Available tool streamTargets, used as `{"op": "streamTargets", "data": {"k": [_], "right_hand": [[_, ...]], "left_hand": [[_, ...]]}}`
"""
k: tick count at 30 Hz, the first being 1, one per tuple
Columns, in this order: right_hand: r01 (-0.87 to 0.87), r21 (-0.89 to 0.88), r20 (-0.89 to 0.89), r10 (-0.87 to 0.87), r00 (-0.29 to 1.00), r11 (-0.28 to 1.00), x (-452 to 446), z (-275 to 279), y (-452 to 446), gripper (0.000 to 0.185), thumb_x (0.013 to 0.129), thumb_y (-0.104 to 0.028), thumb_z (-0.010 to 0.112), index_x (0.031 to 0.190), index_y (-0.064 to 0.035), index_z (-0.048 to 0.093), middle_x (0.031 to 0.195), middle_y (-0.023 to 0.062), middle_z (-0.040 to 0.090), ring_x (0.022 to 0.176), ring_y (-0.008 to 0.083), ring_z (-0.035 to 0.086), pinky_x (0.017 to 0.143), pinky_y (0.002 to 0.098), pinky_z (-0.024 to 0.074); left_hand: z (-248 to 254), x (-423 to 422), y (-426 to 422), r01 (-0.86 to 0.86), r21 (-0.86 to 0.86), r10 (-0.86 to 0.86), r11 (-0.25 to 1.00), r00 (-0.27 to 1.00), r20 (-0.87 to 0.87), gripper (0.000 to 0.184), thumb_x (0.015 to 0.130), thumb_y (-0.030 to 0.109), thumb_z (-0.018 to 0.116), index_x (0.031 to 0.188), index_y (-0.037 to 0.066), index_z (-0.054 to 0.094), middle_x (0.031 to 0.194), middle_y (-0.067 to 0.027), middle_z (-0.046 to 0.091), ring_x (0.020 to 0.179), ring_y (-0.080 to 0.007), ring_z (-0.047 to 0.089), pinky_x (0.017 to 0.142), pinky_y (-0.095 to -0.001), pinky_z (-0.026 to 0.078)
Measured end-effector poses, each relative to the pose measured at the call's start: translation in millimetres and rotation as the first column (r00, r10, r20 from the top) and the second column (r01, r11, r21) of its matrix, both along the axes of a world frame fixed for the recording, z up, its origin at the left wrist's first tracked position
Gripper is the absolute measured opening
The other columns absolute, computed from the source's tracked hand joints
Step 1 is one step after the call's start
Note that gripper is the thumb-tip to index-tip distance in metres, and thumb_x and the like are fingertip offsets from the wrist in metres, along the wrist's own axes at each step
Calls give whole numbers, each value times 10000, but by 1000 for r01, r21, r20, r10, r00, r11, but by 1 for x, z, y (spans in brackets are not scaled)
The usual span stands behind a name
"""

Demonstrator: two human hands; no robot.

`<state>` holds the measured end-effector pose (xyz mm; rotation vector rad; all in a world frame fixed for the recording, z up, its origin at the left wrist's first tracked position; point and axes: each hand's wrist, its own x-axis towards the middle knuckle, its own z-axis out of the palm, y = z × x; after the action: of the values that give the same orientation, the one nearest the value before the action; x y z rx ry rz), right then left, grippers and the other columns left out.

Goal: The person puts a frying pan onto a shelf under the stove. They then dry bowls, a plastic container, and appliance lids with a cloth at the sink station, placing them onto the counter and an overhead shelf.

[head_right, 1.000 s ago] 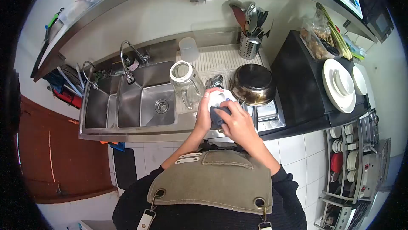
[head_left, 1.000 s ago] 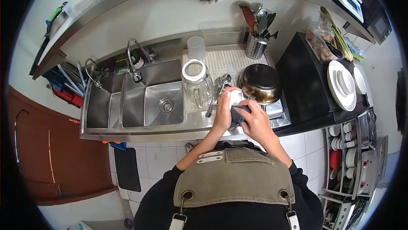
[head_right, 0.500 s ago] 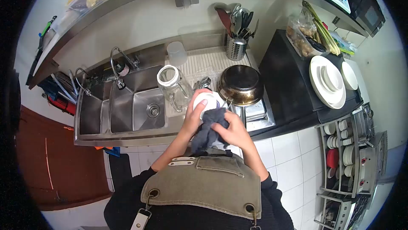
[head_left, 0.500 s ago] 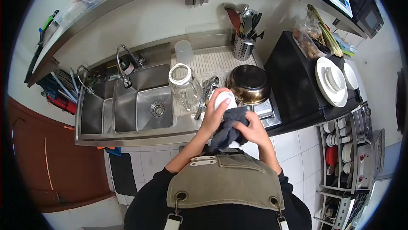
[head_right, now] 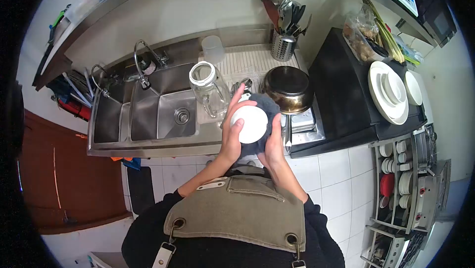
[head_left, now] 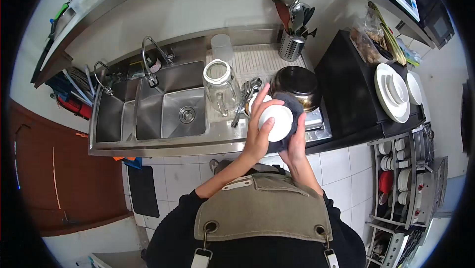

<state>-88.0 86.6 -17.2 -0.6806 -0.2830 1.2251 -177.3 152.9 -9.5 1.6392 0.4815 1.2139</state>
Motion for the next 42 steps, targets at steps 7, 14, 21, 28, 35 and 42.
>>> {"op": "streamTargets", "data": {"k": [7,14,21,28,35,42], "right_hand": [[130,-175,421,-46,906,976,-4,-5,6,477,949,-369,449,1213,29,462,1119,115,572,1005,167,563,880,293,439],[-171,-229,507,268,819,958,15,3,-2,457,936,-370,487,1113,48,533,952,68,600,872,109,542,794,253,442],[-608,-292,492,661,566,739,28,-12,-14,590,801,-221,693,1244,70,435,1176,124,528,1101,180,478,944,312,382],[-210,-241,306,280,910,947,4,-13,-4,475,868,-159,611,1261,22,415,1147,107,548,1030,175,539,877,309,449],[-208,-343,487,363,794,916,3,-12,-6,509,886,-214,587,1287,23,381,1189,124,525,1081,174,501,928,296,400],[-458,-328,656,548,519,826,22,-9,-22,565,926,-350,512,1308,40,367,1214,112,500,1117,162,442,952,297,356]], "left_hand": [[-13,-6,3,81,-288,-47,954,992,120,512,915,358,309,1174,-25,529,1284,-164,471,1144,-210,482,944,-311,380],[-2,-44,24,439,-454,-433,775,893,125,474,905,243,327,1240,-53,482,1058,-135,610,982,-166,566,884,-280,423],[-13,-58,35,649,-562,-744,513,662,86,530,905,315,352,1246,-73,469,1363,-151,422,1205,-208,438,1021,-293,304],[-55,-33,33,263,-632,-234,729,963,130,538,960,441,264,1247,34,467,1225,-124,514,1164,-196,468,982,-314,347],[-50,-25,22,-172,-255,155,951,984,-86,340,966,240,365,972,-46,550,1102,-163,440,1075,-277,425,939,-357,319],[7,-61,26,284,297,-70,912,820,-567,257,904,240,477,895,6,584,1171,-189,355,1127,-356,308,983,-441,280]]}}
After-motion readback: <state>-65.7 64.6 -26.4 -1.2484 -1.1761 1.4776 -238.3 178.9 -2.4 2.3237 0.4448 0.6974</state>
